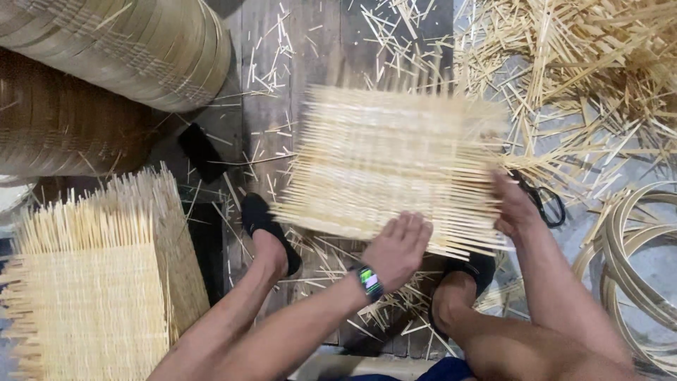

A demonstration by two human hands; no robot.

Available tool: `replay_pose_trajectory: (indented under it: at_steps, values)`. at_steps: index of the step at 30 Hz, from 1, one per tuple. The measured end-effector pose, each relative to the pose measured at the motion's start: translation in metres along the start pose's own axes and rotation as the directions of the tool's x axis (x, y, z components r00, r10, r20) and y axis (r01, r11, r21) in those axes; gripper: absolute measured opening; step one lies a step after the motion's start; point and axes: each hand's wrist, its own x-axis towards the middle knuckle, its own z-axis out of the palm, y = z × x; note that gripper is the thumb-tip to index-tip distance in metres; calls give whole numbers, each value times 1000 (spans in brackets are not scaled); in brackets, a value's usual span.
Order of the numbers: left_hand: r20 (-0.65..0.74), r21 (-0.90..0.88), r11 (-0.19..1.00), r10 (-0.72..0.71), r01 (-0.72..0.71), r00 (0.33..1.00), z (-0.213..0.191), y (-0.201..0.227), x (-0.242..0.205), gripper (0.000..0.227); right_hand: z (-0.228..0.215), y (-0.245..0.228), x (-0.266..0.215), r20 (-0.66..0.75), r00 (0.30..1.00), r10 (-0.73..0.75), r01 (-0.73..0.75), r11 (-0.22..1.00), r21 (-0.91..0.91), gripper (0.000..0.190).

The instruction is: Trim and assemble components for a woven bamboo basket base.

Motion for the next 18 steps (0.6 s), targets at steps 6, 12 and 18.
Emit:
replay_pose_trajectory:
  at_steps: [6, 12, 18]
  values:
    - [-244, -333, 930, -243, 154, 939, 64, -68, 18, 63, -43, 23, 49, -157, 985, -77, 22, 944, -328, 35]
    - [131, -807, 148, -899, 572, 417, 129, -271, -23, 69, -41, 15, 52, -115, 991, -71, 33, 953, -303, 34]
    - [502, -819, -213, -716, 533, 485, 77, -257, -24, 49, -64, 27, 58, -198, 980, -23, -56, 921, -386, 33]
